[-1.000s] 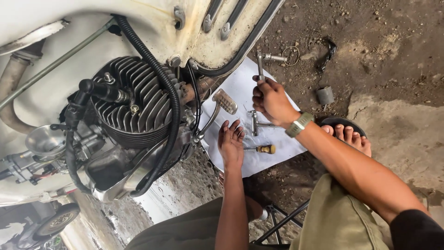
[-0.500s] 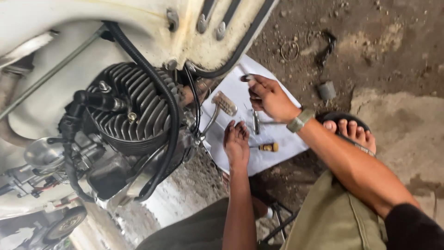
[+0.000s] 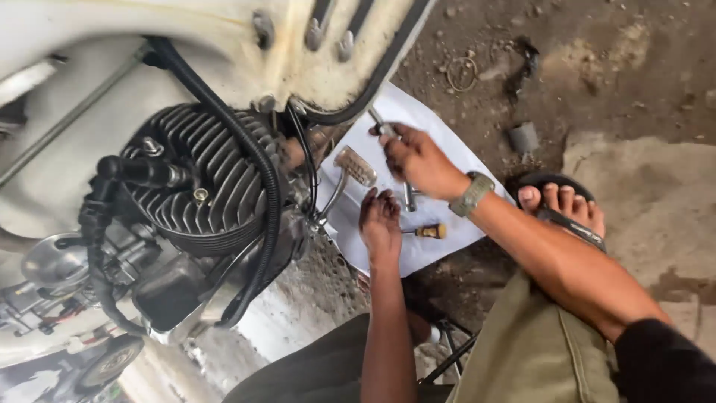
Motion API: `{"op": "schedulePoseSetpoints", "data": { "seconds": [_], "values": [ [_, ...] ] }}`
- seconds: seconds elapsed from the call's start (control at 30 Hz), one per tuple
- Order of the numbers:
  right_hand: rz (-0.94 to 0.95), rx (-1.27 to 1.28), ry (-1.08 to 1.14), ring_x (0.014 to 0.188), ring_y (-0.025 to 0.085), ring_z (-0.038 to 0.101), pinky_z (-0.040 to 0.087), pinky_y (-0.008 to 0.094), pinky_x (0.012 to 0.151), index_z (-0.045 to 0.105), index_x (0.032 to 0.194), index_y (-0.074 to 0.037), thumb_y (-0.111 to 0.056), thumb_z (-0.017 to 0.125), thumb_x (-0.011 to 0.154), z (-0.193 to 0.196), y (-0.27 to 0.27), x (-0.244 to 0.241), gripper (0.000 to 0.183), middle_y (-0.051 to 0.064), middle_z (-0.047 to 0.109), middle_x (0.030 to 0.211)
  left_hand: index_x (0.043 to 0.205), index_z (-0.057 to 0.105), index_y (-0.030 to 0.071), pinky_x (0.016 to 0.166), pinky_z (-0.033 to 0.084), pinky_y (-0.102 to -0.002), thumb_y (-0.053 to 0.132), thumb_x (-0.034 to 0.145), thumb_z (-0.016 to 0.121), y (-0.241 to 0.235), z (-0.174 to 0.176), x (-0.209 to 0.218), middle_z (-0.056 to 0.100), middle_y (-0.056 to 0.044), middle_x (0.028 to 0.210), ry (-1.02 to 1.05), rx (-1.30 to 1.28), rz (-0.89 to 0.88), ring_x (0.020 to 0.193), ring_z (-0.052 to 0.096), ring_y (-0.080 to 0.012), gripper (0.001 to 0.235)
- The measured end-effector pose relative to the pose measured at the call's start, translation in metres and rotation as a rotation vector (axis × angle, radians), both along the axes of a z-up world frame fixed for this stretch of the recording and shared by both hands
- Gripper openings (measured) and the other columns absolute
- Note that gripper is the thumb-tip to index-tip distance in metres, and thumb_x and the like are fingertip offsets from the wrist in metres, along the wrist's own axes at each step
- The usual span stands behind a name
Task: The person sits on the ground and uses a screwdriver to tighten a bolt on the motorcycle engine. They then use a wrench to tighten a nut on the engine and adjust a hose connected to the engine.
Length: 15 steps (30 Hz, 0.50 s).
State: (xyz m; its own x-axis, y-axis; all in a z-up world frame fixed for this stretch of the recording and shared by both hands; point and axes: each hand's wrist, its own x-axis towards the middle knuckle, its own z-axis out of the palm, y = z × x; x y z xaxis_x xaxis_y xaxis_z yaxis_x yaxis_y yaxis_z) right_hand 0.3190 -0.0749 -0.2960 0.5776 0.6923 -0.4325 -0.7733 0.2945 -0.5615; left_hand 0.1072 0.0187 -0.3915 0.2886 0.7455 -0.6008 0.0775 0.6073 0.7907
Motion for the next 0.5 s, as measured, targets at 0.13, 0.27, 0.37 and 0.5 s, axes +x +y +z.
{"op": "schedulePoseSetpoints", "data": {
  "seconds": [0.13,0.27,0.37,0.5],
  "values": [
    [-0.103,-0.024,0.193,0.047,0.011,0.035,0.034,0.026,0.040,0.053,0.121,0.003,-0.009,0.037,0.104,-0.026,0.021,-0.003,0.026,-0.003,0.031,0.063,0.119,0.066,0.012,0.075,0.058,-0.032,0.013,0.103,0.054,-0.001,0.021,0.010,0.074,-0.015,0.100,0.080,0.038,0.004,0.085,0.069,-0.0219,0.020],
    [0.060,-0.152,-0.241,0.064,0.029,0.057,0.049,0.044,0.058,0.053,0.132,0.006,-0.015,0.050,0.103,-0.050,0.009,-0.017,0.036,0.014,0.051,0.069,0.116,0.070,0.015,0.077,0.057,-0.031,0.016,0.099,0.066,-0.004,-0.007,-0.027,0.075,-0.012,0.102,0.001,-0.013,0.028,0.088,0.071,-0.0206,0.017],
    [0.046,-0.081,-0.196,0.050,0.013,0.048,0.043,0.029,0.044,0.056,0.129,0.003,-0.015,0.047,0.105,-0.014,0.015,0.013,0.031,0.000,0.046,0.058,0.115,0.071,0.015,0.077,0.057,-0.030,0.017,0.099,0.066,0.005,-0.002,0.012,0.075,-0.011,0.102,-0.054,0.017,0.042,0.088,0.071,-0.0201,0.017],
    [0.029,0.026,-0.228,0.048,0.013,0.047,0.040,0.025,0.044,0.060,0.119,0.005,-0.005,0.048,0.103,-0.036,0.007,0.017,0.022,0.001,0.044,0.058,0.118,0.070,0.017,0.077,0.057,-0.028,0.018,0.097,0.067,0.016,-0.025,0.004,0.074,-0.009,0.102,-0.054,0.024,0.000,0.087,0.069,-0.0187,0.021]
  ]
}}
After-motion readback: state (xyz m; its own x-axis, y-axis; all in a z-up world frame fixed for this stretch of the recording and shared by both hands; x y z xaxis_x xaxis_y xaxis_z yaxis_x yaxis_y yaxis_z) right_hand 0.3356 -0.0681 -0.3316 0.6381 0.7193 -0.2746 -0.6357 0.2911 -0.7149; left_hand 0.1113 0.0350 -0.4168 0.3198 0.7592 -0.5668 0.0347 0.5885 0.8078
